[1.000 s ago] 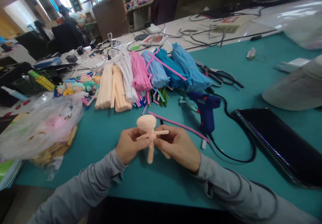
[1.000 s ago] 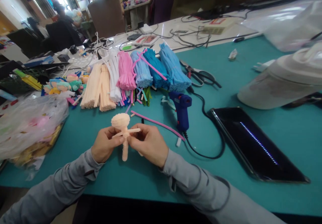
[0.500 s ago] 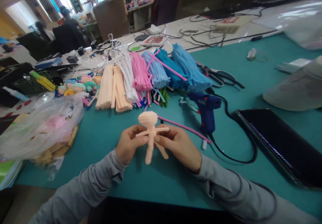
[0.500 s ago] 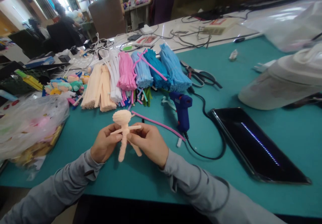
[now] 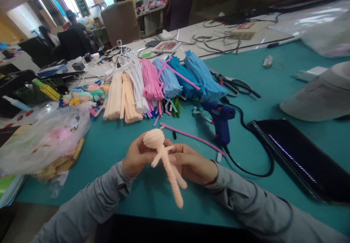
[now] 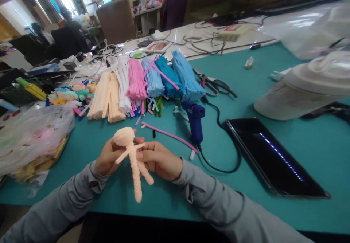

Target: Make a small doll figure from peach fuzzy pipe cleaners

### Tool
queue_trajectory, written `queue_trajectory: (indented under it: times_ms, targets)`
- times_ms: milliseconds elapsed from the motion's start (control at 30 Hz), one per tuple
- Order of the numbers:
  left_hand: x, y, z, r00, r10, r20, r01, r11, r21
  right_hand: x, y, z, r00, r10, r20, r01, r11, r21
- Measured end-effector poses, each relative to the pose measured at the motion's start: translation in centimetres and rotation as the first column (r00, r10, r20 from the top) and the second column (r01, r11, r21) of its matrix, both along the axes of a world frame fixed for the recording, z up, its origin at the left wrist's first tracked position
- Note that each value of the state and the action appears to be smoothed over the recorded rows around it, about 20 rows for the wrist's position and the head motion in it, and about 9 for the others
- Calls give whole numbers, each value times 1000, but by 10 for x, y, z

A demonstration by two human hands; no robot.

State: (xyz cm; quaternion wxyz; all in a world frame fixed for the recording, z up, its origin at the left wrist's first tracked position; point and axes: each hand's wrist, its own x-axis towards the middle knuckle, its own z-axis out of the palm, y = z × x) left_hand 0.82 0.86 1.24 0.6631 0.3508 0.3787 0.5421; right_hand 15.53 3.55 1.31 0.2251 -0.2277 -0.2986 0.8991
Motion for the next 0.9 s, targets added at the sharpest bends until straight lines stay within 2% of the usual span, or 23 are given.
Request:
queue_trajectory:
  times_ms: [200,400,567,733,900]
  targets:
    - [-3,-1,-3,999,-35,22,34,998,52,1,-2,-2,1000,24,3,-24,1000,-14]
    - [-7,0,-9,988,-150,23,139,955,263,2,0,-7,998,55,-37,-52,997,56]
    - [-8,2,-14,985,-167,-40,170,913,371,2,-1,-12,986,111,-121,-106,993,45]
    - [-7,1,-14,985,-164,-59,174,906,385,1,-1,-13,980,168,-105,-167,986,21]
    - [-6,-3,-12,986,-128,-102,153,943,297,0,-2,-13,987,160,-15,-160,987,20]
